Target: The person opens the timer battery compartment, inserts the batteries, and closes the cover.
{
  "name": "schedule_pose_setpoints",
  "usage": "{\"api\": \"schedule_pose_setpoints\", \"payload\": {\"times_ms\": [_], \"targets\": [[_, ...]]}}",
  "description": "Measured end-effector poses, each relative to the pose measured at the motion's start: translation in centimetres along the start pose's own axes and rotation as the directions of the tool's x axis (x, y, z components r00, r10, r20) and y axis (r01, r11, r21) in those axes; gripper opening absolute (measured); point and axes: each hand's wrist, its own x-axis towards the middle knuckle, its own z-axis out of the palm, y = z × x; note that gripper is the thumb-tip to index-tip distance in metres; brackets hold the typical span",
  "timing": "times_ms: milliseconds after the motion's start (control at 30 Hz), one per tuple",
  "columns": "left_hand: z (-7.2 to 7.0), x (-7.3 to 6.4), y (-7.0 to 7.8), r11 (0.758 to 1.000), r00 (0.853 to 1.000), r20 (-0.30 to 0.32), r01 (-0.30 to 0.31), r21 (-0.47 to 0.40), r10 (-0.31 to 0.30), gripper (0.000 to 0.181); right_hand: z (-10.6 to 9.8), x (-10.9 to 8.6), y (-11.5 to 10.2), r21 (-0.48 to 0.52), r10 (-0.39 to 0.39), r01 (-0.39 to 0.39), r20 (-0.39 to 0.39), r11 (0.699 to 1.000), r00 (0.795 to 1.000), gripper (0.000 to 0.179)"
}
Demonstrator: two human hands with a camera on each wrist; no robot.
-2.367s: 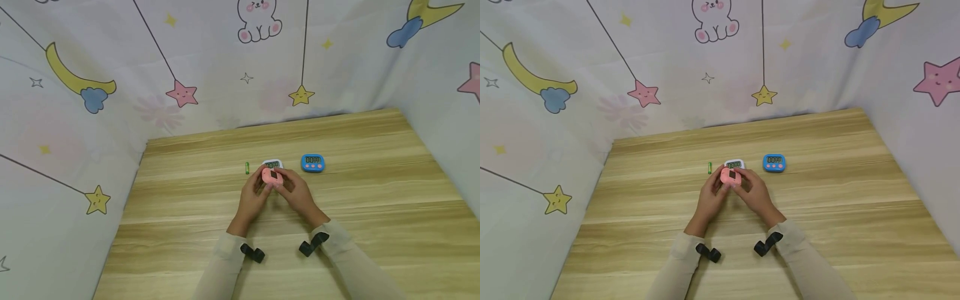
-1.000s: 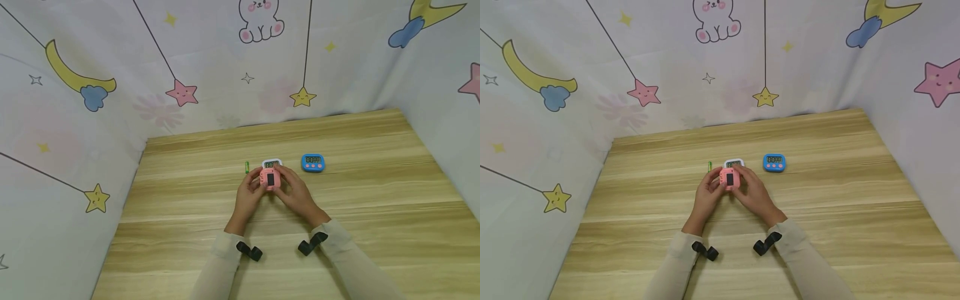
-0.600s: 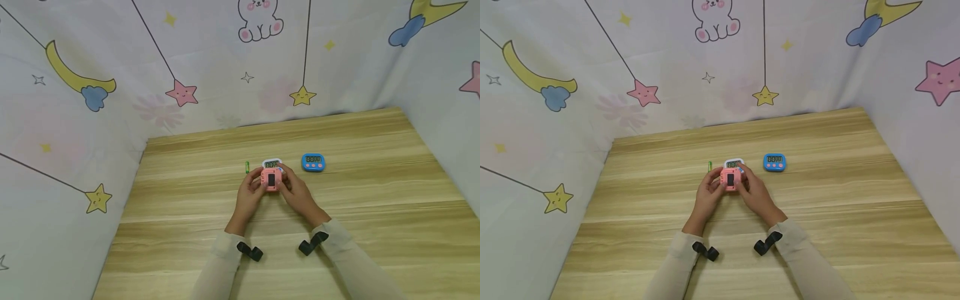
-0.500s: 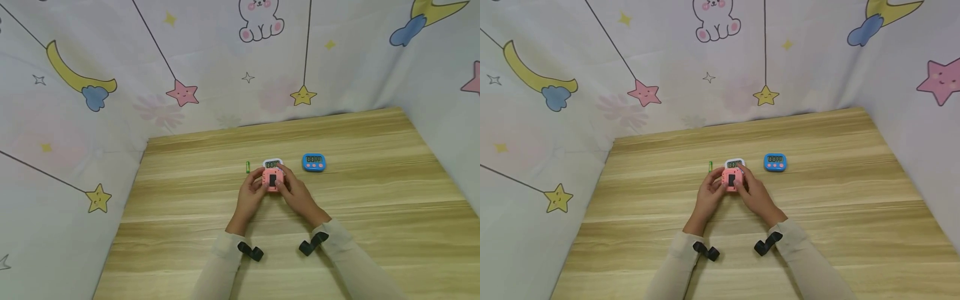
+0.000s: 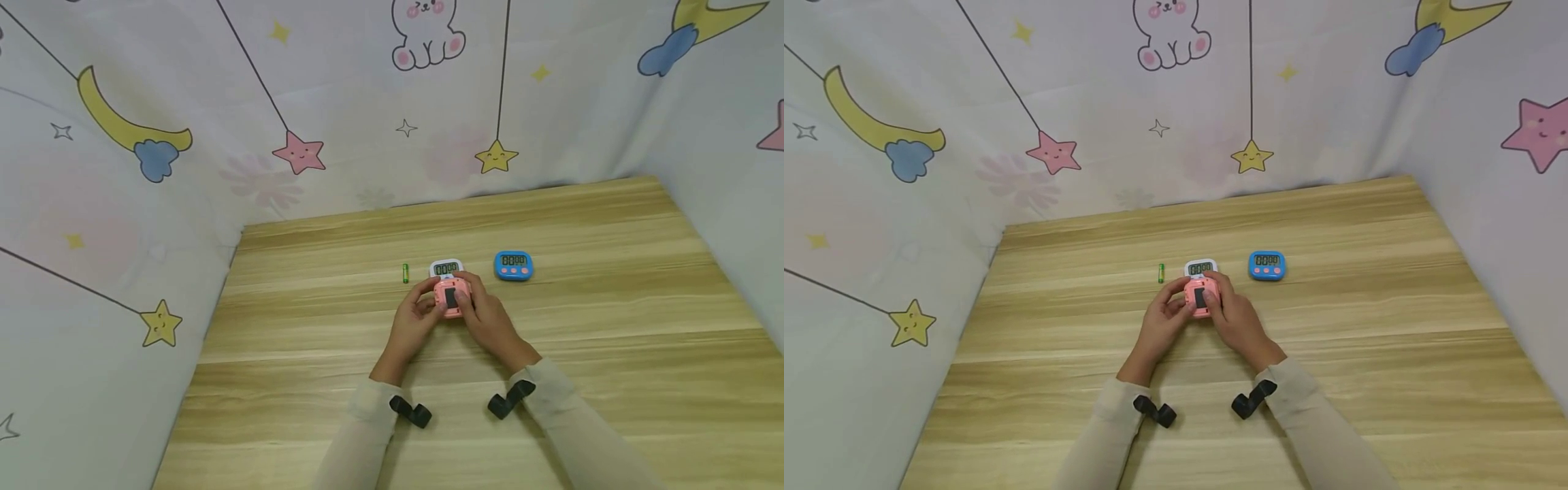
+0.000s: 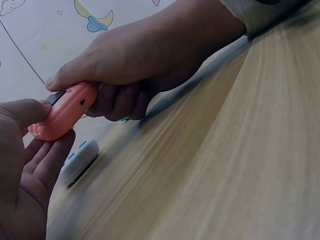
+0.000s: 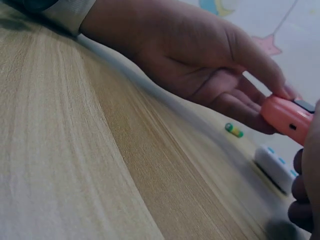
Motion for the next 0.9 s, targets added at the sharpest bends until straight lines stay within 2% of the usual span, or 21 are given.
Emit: {"api": "schedule_pose_setpoints", "payload": {"times_ms": [133,433,700,900], "targets": [[0.13,-0.12,0.31,1.000,1.000,0.007,0.001,0.013,-0.001,0.051,-0.02,0.02,-0.12,-0.052,0.019,-0.021,-0.025,0.998,0.999,0.033],[0.19,-0.27,0.53,0.999,1.000,0.018,0.001,0.046,-0.002,0.053,0.04,-0.07,-0.24,-0.091,0.051,-0.054,-0.034,0.994,0.998,0.031],[0.18,-0.38,0.58,0.995,1.000,0.008,-0.015,0.101,0.015,0.053,0.15,0.06,-0.34,-0.174,0.027,-0.036,-0.050,0.984,0.998,0.032],[0.10,-0.37,0.38,0.994,1.000,0.017,-0.021,0.106,0.019,0.053,0.30,0.00,-0.33,-0.200,0.018,-0.024,-0.032,0.979,0.999,0.031]]}}
